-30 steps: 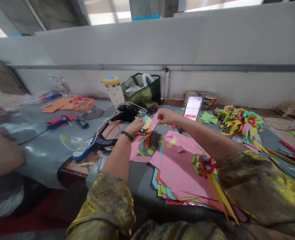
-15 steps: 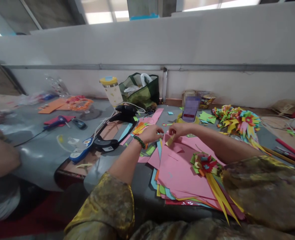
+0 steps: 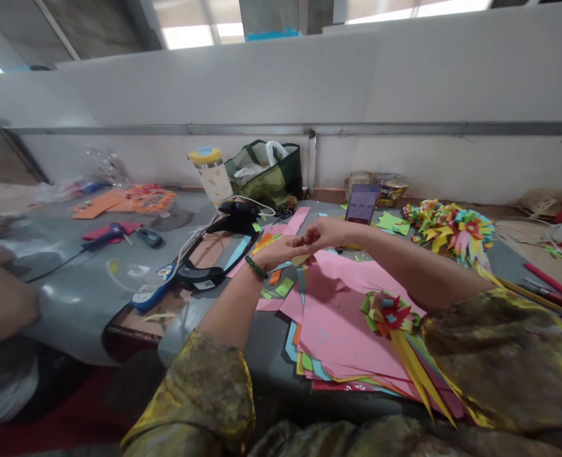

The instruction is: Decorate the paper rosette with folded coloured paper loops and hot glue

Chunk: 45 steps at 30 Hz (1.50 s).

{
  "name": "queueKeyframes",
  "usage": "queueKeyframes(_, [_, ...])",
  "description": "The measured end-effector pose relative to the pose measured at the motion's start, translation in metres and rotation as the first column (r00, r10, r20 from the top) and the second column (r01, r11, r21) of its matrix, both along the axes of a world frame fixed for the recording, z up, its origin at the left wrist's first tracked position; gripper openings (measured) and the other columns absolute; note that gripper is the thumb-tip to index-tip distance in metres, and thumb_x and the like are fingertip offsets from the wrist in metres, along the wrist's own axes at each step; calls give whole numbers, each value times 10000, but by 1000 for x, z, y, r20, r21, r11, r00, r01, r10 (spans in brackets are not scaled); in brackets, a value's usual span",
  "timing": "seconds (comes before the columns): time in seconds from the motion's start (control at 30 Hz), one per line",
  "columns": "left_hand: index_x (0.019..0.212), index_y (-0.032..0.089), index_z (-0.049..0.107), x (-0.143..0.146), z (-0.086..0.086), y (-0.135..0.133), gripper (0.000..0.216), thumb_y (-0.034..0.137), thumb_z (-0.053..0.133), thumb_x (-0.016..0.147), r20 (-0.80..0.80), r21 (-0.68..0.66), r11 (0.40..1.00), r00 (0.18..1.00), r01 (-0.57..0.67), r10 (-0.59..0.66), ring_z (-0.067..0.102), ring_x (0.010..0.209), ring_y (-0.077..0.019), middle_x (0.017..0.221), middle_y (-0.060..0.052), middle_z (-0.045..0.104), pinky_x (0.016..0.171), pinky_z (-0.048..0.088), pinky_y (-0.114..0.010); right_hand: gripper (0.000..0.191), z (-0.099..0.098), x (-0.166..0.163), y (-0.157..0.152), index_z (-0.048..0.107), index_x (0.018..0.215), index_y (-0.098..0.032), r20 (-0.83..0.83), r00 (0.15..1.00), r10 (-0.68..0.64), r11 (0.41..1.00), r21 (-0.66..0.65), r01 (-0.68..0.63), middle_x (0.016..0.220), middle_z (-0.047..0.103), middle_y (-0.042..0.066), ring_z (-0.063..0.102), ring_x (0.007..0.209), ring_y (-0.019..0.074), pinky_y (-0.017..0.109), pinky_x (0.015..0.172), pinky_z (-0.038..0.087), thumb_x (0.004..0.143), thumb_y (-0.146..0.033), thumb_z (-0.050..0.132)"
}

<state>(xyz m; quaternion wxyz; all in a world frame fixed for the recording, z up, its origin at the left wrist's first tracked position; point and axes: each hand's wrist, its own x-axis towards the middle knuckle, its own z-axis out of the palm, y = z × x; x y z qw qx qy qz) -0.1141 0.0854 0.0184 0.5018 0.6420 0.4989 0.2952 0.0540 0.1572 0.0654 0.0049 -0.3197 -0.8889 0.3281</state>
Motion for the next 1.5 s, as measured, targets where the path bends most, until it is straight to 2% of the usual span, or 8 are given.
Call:
queueKeyframes(0.1, [768, 142, 643, -15, 6, 0, 285, 420, 702, 790, 81, -73, 992, 991, -100, 105, 633, 630, -121, 689, -37, 675, 634, 514, -232, 114, -4, -17, -1, 707, 863, -146, -52, 995, -84, 996, -14, 84, 733, 670, 1, 592, 663, 129, 180, 580, 422, 752, -167, 722])
queueKeyframes(0.27, [805, 158, 580, -33, 7, 4, 90, 112, 511, 839, -232, -16, 896, 873, -444, 428, 616, 560, -102, 673, -10, 622, 539, 479, -200, 218, -25, -34, -2, 681, 625, -144, 353, 932, -79, 991, 133, 33, 536, 578, -6, 578, 617, 145, 206, 542, 369, 827, -215, 724])
queueKeyframes(0.47, [758, 178, 555, -42, -3, 11, 192, -4, 504, 727, -477, 111, 873, 745, -476, 467, 663, 682, -164, 725, -33, 650, 570, 473, -221, 41, -34, -52, -7, 759, 849, -136, 349, 934, -78, 984, 175, 16, 730, 701, 29, 631, 711, 161, 197, 584, 390, 821, -160, 742])
queueKeyframes(0.77, [901, 155, 679, -43, -5, 17, 219, 72, 498, 809, -710, 270, 888, 546, -371, 444, 670, 1043, -242, 1068, -126, 732, 845, 501, -274, 358, -32, -70, -30, 700, 1163, -177, 434, 894, 113, 901, 335, -276, 1090, 723, 78, 662, 931, 230, 225, 598, 381, 815, -255, 723])
queueKeyframes(0.9, [1132, 100, 662, -44, -6, 16, 362, 62, 426, 859, -732, 346, 863, 469, -368, 493, 648, 1138, -261, 1166, -183, 703, 916, 493, -301, 400, -29, -69, -34, 694, 1153, -158, 490, 863, 122, 860, 381, -338, 1101, 714, 101, 661, 936, 245, 237, 587, 374, 752, -162, 692])
queueKeyframes(1.1, [1210, 150, 682, -42, 1, 9, 433, 96, 554, 799, -709, 446, 847, 463, -291, 532, 605, 1209, -249, 1247, -128, 689, 1019, 458, -301, 307, -32, -62, -17, 743, 1003, -129, 477, 866, 147, 944, 192, -267, 823, 712, 23, 609, 723, 158, 202, 547, 371, 719, -96, 630])
queueKeyframes(1.27, [1035, 176, 768, -50, 16, 0, 300, 176, 537, 845, -573, 495, 775, 522, -394, 632, 688, 984, -219, 1022, -73, 769, 853, 512, -267, 161, -22, -54, 6, 756, 863, -130, 409, 907, 100, 975, 141, -171, 651, 621, -29, 548, 655, 130, 192, 558, 364, 716, -157, 697])
queueKeyframes(1.5, [928, 155, 770, -50, 18, -1, 248, 208, 537, 860, -436, 557, 638, 466, -532, 770, 691, 899, -205, 933, -77, 778, 753, 484, -243, 200, -17, -83, 6, 755, 938, -131, 294, 948, -124, 944, 328, 22, 807, 712, 38, 635, 736, 175, 211, 621, 428, 746, -183, 770])
